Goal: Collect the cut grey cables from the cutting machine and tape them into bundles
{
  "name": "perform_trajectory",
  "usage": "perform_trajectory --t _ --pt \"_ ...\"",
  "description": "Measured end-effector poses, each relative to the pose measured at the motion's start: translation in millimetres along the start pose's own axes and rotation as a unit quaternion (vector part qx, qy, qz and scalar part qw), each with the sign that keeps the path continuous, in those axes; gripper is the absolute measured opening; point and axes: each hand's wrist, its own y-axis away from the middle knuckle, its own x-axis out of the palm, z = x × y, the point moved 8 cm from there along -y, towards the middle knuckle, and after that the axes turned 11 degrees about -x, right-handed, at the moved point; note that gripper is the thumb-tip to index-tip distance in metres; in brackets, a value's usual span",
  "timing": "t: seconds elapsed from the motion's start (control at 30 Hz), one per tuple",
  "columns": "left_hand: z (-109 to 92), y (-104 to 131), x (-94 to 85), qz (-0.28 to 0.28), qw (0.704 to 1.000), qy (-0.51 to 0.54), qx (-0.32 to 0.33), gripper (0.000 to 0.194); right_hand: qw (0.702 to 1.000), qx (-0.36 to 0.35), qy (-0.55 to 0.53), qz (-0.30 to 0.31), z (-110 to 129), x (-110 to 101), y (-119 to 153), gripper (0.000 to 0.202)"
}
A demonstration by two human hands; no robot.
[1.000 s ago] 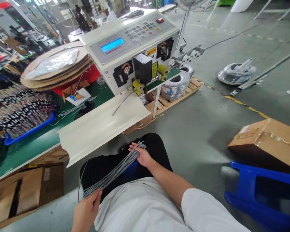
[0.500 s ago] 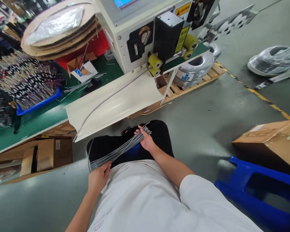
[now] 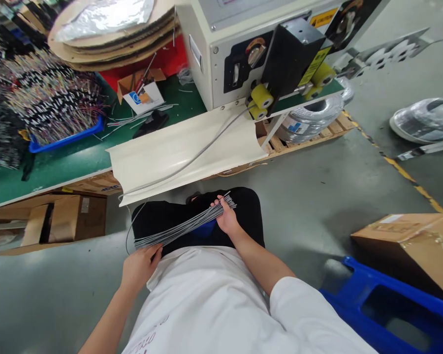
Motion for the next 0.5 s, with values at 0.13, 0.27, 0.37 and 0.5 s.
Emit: perform_trajectory --t 0.13,0.27,0.37,0.5 --pt "-26.9 -7.6 -39.4 -0.146 0.981 0.035 0.122 0.026 1.000 -0.001 0.022 -0.015 -2.8 -3.2 -2.2 0.026" --pt "-76.3 -21.8 -103.2 -0.277 0.923 0.109 0.243 0.032 1.000 -0.003 0.011 -0.004 -1.9 -0.9 -1.4 0.031" --pt "-112.9 -42.1 -151.4 -0.349 0.886 0.137 0.271 0.037 1.000 0.004 0.011 -0.004 -0.8 -0.3 1.4 0.036" --pt "-145.5 -84.0 -189.8 -0.357 0.897 0.138 0.220 0.041 0.999 0.022 0.036 -0.011 -1.0 -2.6 4.3 0.037"
